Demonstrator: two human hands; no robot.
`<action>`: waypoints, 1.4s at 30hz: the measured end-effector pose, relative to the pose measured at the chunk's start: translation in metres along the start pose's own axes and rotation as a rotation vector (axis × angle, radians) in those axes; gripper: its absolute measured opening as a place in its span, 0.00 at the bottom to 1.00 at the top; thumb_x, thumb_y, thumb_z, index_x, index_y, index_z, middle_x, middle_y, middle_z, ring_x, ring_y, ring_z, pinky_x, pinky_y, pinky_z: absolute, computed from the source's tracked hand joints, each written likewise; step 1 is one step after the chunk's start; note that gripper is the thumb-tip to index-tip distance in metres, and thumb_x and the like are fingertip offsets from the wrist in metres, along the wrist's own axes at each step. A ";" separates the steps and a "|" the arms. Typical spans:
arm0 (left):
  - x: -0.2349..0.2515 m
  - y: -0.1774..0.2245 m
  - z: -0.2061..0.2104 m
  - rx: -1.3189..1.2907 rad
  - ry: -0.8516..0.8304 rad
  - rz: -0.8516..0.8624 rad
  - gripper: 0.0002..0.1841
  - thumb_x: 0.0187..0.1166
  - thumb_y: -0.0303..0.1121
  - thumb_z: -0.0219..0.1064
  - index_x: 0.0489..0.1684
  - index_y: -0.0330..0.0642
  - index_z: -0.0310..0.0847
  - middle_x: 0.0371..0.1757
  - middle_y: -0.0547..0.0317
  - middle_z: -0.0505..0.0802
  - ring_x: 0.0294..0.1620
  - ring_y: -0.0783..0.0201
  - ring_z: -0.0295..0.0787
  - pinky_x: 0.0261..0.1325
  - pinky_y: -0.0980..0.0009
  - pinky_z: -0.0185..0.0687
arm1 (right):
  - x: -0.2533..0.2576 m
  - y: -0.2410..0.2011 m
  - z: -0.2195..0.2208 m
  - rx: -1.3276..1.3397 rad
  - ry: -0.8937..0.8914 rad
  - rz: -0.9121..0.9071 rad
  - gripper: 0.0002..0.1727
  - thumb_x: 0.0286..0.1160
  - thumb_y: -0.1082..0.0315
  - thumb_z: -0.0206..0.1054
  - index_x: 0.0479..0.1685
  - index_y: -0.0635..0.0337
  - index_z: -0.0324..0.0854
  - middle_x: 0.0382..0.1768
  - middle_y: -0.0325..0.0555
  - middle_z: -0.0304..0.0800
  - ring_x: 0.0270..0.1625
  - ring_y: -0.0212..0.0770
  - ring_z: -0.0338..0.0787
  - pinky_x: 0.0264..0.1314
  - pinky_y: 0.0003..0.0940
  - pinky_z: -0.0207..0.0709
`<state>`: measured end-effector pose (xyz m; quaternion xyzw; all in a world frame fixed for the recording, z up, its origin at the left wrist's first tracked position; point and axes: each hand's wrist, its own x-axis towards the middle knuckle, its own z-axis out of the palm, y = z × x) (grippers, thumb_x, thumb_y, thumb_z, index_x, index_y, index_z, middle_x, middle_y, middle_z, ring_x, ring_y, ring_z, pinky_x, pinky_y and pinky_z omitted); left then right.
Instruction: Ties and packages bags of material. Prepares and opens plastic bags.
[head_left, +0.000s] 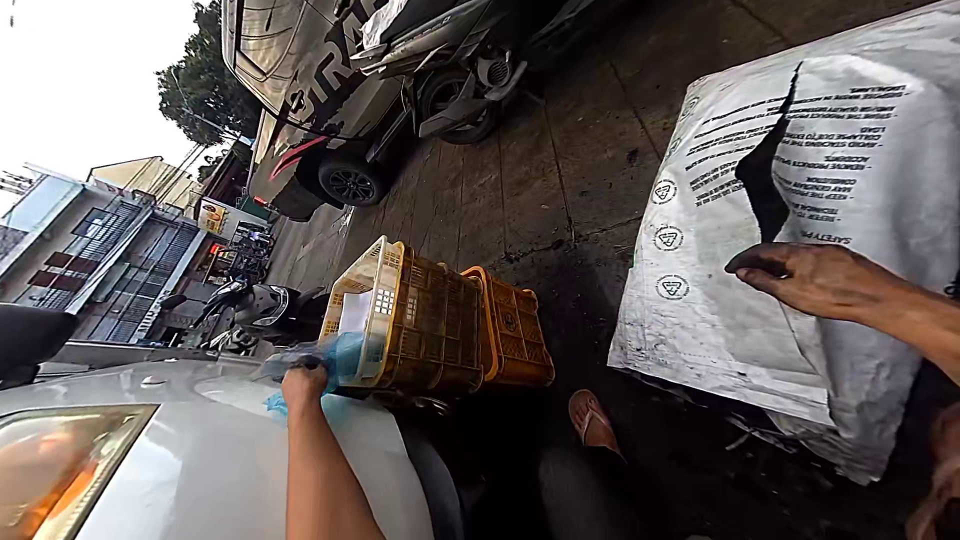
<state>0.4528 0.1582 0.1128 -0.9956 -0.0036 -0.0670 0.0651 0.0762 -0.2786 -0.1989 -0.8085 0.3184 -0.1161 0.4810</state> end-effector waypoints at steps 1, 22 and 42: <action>-0.001 0.000 -0.008 -0.044 0.004 -0.008 0.19 0.87 0.36 0.62 0.63 0.28 0.83 0.70 0.27 0.84 0.77 0.35 0.76 0.79 0.39 0.64 | 0.002 0.006 0.003 -0.005 -0.004 -0.004 0.13 0.88 0.70 0.60 0.58 0.69 0.87 0.51 0.71 0.90 0.54 0.68 0.89 0.66 0.68 0.72; -0.135 0.061 -0.132 -0.743 0.387 0.667 0.12 0.89 0.30 0.57 0.64 0.39 0.75 0.46 0.67 0.84 0.37 0.84 0.82 0.42 0.81 0.82 | -0.007 -0.018 0.015 0.118 0.014 -0.121 0.11 0.82 0.70 0.69 0.53 0.69 0.87 0.47 0.66 0.91 0.49 0.62 0.90 0.59 0.65 0.77; -0.219 0.212 0.070 -1.709 -0.799 0.205 0.18 0.94 0.29 0.33 0.53 0.45 0.74 0.36 0.64 0.91 0.37 0.72 0.93 0.38 0.73 0.91 | -0.058 -0.077 0.005 0.581 -0.060 -0.525 0.10 0.81 0.71 0.64 0.47 0.70 0.87 0.39 0.40 0.91 0.42 0.18 0.84 0.52 0.16 0.76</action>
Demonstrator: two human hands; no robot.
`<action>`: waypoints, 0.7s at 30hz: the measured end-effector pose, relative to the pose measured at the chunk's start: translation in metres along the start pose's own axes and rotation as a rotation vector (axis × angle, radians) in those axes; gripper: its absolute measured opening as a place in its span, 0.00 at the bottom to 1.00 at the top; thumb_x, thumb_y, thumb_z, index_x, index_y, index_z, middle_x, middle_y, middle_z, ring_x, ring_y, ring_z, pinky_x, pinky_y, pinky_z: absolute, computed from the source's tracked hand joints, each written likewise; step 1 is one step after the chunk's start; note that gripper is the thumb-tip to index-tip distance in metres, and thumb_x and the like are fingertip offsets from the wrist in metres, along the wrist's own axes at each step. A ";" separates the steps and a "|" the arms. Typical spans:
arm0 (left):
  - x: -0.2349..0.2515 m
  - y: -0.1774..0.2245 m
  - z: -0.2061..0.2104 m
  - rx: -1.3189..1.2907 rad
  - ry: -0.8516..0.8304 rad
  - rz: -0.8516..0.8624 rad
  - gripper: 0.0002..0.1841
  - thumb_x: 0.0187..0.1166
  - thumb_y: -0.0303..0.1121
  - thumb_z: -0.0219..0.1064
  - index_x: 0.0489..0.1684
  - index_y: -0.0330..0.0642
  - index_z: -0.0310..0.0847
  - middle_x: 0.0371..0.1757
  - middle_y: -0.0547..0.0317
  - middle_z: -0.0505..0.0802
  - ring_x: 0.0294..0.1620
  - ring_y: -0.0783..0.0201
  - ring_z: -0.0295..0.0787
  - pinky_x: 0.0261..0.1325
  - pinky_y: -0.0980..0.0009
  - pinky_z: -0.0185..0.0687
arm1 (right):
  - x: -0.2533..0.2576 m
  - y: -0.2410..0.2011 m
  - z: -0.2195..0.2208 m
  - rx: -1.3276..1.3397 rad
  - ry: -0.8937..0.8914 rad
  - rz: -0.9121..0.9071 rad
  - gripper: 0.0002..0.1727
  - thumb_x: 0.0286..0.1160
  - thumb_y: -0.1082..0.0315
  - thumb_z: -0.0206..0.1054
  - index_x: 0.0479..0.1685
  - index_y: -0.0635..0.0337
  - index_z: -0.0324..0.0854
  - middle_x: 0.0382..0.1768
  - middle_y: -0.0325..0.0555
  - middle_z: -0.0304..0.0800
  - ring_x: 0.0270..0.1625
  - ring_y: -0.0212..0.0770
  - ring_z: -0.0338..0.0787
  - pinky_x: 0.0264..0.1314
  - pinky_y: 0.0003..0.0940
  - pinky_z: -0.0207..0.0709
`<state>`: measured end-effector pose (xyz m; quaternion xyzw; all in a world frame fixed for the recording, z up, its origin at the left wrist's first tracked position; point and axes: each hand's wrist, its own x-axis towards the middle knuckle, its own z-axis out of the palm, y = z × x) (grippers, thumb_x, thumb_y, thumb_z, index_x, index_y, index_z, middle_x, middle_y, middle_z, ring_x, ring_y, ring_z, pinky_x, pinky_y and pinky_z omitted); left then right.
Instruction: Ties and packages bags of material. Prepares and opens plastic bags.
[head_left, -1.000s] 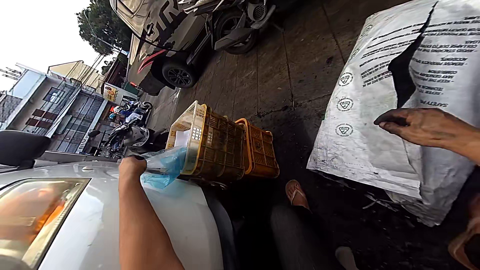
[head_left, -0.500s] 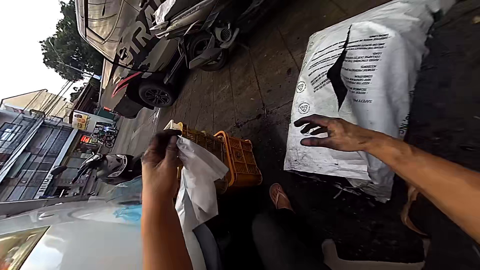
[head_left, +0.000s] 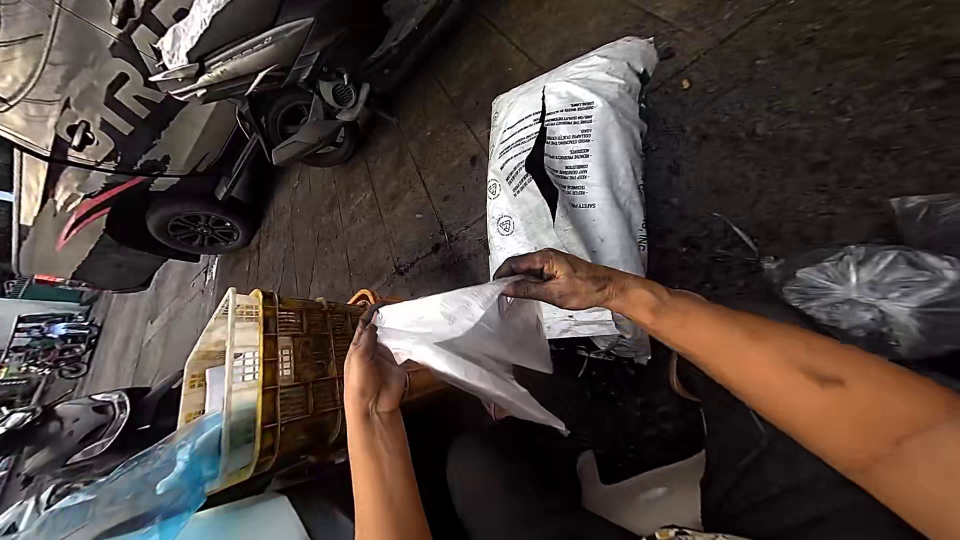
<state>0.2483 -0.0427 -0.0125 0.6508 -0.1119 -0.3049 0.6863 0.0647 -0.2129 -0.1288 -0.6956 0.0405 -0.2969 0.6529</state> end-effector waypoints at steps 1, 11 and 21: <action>0.000 -0.007 -0.006 -0.036 0.011 -0.050 0.19 0.96 0.35 0.32 0.52 0.45 0.73 0.36 0.62 0.92 0.35 0.69 0.94 0.32 0.72 0.91 | -0.001 -0.008 -0.003 0.062 0.018 0.040 0.08 0.82 0.72 0.64 0.44 0.68 0.86 0.32 0.34 0.88 0.35 0.15 0.82 0.45 0.14 0.77; -0.068 -0.108 0.015 0.258 -0.497 -0.186 0.56 0.64 0.36 0.76 0.93 0.39 0.34 0.69 0.50 0.84 0.57 0.68 0.89 0.57 0.69 0.88 | -0.047 -0.114 -0.012 -0.095 0.163 0.176 0.11 0.84 0.72 0.62 0.31 0.60 0.85 0.18 0.27 0.78 0.20 0.16 0.73 0.24 0.12 0.67; -0.119 -0.104 0.020 0.103 -0.596 -0.109 0.11 0.89 0.25 0.47 0.56 0.40 0.76 0.39 0.69 0.93 0.41 0.76 0.93 0.50 0.73 0.91 | -0.151 -0.193 -0.058 -0.119 0.644 0.271 0.14 0.84 0.70 0.54 0.39 0.49 0.87 0.27 0.25 0.91 0.29 0.19 0.88 0.35 0.18 0.85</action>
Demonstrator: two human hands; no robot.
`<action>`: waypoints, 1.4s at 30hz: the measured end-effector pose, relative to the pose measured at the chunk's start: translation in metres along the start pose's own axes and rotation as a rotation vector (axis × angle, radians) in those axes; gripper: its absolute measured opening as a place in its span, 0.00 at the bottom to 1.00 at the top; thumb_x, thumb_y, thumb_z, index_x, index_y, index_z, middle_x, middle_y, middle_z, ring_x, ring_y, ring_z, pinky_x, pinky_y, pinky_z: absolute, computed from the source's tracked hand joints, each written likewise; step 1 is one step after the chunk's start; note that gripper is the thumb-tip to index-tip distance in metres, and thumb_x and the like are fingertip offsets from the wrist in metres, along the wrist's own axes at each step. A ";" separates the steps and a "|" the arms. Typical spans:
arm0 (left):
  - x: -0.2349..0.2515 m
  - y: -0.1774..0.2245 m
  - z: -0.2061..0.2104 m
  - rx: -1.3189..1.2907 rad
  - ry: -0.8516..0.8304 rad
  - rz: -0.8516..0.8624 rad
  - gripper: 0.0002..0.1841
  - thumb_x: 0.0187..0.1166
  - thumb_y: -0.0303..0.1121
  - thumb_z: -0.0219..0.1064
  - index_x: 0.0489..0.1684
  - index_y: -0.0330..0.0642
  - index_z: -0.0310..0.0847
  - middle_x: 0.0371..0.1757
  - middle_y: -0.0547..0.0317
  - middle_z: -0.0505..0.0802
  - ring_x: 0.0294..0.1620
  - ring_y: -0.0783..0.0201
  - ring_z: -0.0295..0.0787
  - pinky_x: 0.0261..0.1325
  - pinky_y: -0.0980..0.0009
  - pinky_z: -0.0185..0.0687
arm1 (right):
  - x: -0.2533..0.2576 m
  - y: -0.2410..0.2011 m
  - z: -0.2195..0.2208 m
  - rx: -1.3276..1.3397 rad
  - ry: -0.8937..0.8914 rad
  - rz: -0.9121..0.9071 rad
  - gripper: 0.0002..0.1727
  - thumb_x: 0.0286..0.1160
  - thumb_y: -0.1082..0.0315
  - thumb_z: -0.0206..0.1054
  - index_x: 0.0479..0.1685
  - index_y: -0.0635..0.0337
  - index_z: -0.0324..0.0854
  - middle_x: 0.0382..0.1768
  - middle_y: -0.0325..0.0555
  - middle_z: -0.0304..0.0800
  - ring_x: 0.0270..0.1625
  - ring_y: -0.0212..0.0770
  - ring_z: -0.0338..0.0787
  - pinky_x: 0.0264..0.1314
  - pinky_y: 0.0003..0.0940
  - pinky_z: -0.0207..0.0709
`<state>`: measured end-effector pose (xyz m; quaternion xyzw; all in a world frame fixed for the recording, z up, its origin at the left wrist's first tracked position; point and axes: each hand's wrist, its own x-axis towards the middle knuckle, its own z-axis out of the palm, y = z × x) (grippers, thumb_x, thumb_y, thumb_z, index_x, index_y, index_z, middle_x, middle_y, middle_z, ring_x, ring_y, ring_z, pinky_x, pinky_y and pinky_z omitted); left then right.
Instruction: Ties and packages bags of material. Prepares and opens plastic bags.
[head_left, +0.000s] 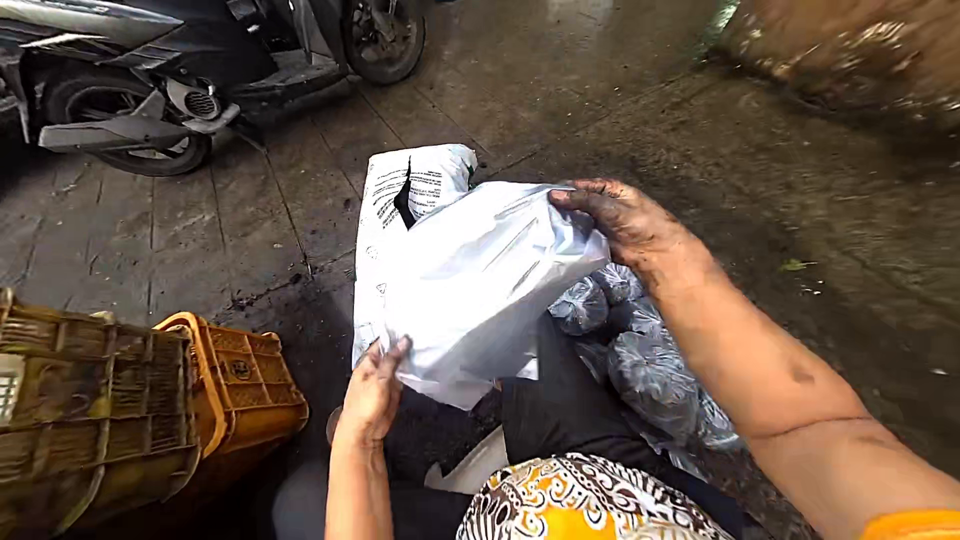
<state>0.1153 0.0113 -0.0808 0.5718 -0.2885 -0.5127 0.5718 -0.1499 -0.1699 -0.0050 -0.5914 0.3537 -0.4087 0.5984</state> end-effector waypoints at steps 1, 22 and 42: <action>-0.002 0.003 0.001 -0.034 0.046 0.019 0.12 0.91 0.28 0.45 0.56 0.40 0.76 0.38 0.69 0.93 0.40 0.76 0.92 0.48 0.74 0.91 | -0.005 0.004 -0.006 -0.016 0.042 0.035 0.13 0.85 0.69 0.54 0.41 0.50 0.86 0.28 0.25 0.91 0.29 0.20 0.88 0.36 0.19 0.86; 0.032 -0.069 -0.031 -0.583 -0.102 -0.178 0.46 0.65 0.74 0.66 0.69 0.42 0.67 0.50 0.61 0.94 0.51 0.64 0.94 0.51 0.61 0.93 | -0.029 0.055 -0.029 -0.320 0.519 0.399 0.10 0.89 0.63 0.59 0.52 0.55 0.84 0.31 0.31 0.89 0.31 0.24 0.87 0.38 0.23 0.84; -0.001 -0.056 0.069 -0.113 0.084 -0.117 0.16 0.73 0.21 0.74 0.56 0.29 0.78 0.42 0.56 0.94 0.43 0.70 0.92 0.53 0.69 0.91 | -0.084 0.051 -0.016 -0.736 0.155 0.152 0.22 0.73 0.63 0.76 0.60 0.70 0.80 0.47 0.57 0.89 0.45 0.46 0.90 0.51 0.45 0.86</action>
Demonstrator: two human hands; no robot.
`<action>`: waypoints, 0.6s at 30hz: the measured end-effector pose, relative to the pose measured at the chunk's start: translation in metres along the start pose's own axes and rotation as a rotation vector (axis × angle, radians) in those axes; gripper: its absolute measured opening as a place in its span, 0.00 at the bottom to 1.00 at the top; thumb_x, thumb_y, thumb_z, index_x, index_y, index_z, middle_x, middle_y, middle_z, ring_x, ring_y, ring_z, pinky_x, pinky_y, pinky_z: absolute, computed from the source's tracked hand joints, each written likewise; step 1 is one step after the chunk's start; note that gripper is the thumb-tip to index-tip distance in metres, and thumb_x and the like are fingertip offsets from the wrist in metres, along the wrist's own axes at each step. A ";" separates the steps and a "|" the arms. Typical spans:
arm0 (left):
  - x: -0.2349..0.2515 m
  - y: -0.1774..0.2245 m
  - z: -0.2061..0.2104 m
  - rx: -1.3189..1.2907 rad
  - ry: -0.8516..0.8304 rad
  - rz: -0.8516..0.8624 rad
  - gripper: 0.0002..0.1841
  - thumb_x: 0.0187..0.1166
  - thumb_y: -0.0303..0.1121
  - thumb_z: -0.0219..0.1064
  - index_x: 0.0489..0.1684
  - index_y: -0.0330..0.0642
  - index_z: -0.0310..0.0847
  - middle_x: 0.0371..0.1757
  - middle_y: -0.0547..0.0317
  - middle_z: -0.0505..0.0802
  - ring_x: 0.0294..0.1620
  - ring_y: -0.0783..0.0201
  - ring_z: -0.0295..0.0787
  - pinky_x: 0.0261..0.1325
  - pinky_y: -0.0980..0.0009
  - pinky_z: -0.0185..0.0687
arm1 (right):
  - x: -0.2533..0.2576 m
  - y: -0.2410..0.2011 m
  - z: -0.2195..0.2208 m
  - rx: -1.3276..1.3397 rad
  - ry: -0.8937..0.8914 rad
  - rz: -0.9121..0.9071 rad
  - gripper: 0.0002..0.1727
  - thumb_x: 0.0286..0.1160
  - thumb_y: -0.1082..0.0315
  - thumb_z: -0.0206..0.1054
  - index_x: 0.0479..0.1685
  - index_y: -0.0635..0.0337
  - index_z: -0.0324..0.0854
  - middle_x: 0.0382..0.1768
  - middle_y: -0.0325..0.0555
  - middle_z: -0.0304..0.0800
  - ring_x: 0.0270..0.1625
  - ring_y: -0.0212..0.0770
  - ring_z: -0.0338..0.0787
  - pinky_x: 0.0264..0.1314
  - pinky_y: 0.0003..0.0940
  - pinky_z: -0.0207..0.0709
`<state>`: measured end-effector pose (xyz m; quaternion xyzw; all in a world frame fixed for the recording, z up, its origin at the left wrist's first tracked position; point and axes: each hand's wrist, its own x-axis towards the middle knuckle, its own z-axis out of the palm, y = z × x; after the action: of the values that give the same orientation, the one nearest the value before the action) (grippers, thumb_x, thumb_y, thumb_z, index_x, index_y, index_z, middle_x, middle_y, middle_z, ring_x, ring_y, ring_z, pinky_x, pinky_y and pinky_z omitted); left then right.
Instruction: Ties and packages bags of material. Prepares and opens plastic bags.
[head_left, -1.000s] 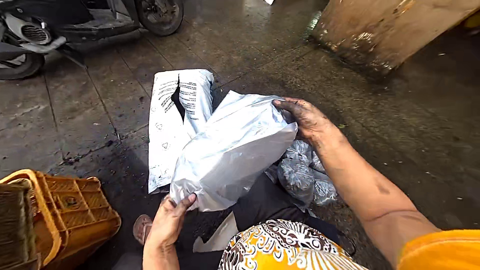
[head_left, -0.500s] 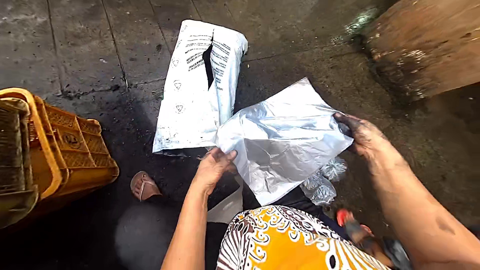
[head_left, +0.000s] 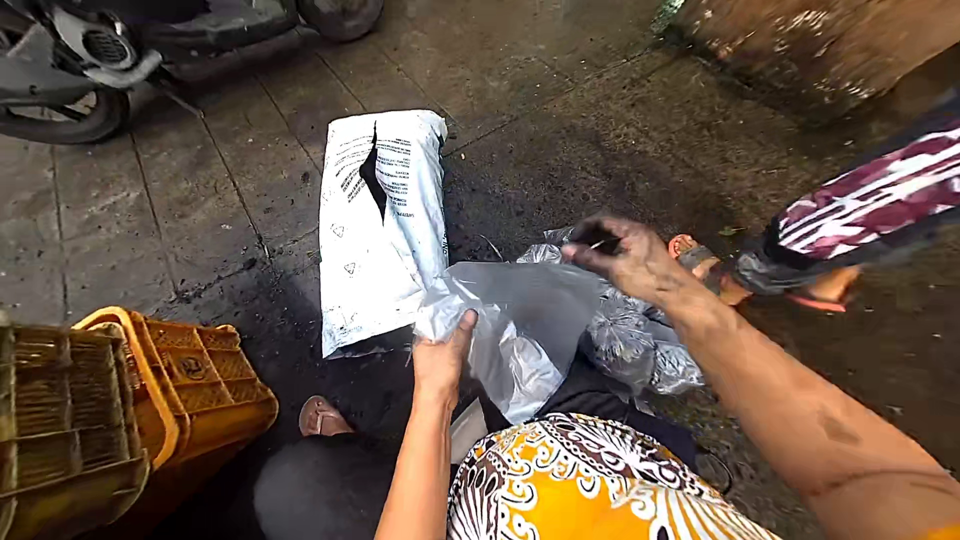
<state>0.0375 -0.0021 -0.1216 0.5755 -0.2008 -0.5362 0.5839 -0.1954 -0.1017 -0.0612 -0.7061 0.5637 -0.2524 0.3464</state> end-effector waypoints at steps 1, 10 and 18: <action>-0.006 0.004 0.009 0.000 0.006 0.001 0.19 0.72 0.22 0.74 0.59 0.29 0.77 0.44 0.55 0.93 0.45 0.70 0.91 0.53 0.70 0.90 | -0.012 -0.015 0.011 0.148 -0.141 -0.053 0.23 0.69 0.61 0.78 0.55 0.69 0.81 0.41 0.48 0.89 0.39 0.36 0.90 0.45 0.36 0.87; -0.041 0.041 0.034 -0.113 -0.059 0.092 0.14 0.94 0.36 0.46 0.51 0.38 0.76 0.31 0.62 0.92 0.31 0.72 0.92 0.39 0.72 0.91 | -0.052 -0.031 0.047 0.304 -0.312 -0.431 0.16 0.81 0.62 0.66 0.44 0.70 0.87 0.39 0.47 0.89 0.40 0.25 0.85 0.48 0.20 0.78; -0.059 0.060 -0.003 0.350 0.269 0.610 0.25 0.70 0.23 0.74 0.66 0.24 0.73 0.50 0.54 0.91 0.47 0.78 0.89 0.53 0.78 0.86 | -0.057 -0.035 0.014 0.688 -0.307 -0.167 0.09 0.86 0.71 0.58 0.49 0.63 0.83 0.35 0.26 0.89 0.37 0.18 0.90 0.46 0.19 0.88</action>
<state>0.0439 0.0357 -0.0466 0.6456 -0.3730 -0.2148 0.6308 -0.1769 -0.0390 -0.0411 -0.6216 0.3283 -0.3454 0.6217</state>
